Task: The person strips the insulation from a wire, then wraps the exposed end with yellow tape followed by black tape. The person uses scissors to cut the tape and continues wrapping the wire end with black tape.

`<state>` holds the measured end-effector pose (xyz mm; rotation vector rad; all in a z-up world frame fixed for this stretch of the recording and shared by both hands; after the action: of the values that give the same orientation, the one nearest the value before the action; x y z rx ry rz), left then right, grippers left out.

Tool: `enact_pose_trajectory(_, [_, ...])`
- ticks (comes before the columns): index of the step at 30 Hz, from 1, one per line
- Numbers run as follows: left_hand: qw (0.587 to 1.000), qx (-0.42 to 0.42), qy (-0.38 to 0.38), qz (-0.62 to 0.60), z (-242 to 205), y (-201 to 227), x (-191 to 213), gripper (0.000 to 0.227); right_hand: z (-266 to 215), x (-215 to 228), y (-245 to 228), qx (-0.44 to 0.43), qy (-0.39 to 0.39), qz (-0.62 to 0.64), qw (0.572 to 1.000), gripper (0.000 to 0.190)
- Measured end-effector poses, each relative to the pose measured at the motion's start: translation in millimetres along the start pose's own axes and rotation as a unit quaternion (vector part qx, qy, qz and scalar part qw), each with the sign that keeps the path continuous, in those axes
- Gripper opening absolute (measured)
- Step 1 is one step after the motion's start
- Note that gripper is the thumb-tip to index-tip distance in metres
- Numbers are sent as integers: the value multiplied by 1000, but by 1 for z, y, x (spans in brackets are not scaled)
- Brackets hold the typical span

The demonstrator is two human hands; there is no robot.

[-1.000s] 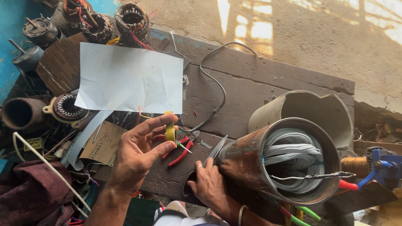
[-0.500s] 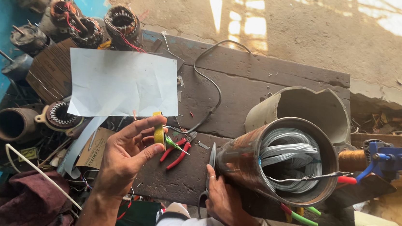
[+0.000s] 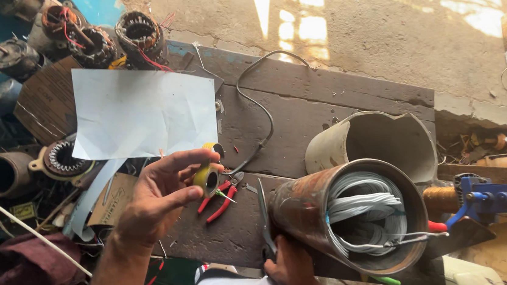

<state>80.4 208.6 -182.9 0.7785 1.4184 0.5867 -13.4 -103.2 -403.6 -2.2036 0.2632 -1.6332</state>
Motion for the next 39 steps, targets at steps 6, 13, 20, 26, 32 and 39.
enact_pose_trajectory(6, [998, 26, -35, -37, 17, 10, 10, 58, -12, 38, -3, -299, -247, 544, 744, 60])
enact_pose_trajectory(13, [987, 99, -87, 93, 46, 18, 19, 56, -14, 42, -18, -307, -213, 728, 575, 42])
enact_pose_trajectory(20, [938, 129, -111, 303, 69, 17, 21, 55, 7, 53, -44, -137, -267, 680, 669, 41])
enact_pose_trajectory(26, [911, 149, -121, 366, 77, 21, 34, 55, 13, 107, -61, 12, -257, 497, 828, 64])
enact_pose_trajectory(32, [876, 119, -220, 412, 75, 32, 36, 57, 10, 117, -77, 10, -209, 454, 866, 69])
enact_pose_trajectory(39, [841, 148, -292, 430, 77, 27, 27, 55, 17, 129, -92, 67, -192, 373, 905, 69])
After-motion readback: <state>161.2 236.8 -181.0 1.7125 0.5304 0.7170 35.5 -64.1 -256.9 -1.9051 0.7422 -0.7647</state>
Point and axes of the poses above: each hand's wrist, its own z-axis towards the middle knuckle, its own x-axis out of the back of the hand, y = z × x, the point moved 2 cm from there along z, towards the middle knuckle, and after that the axes turned 7 degrees about y, right-handed, at the moved point
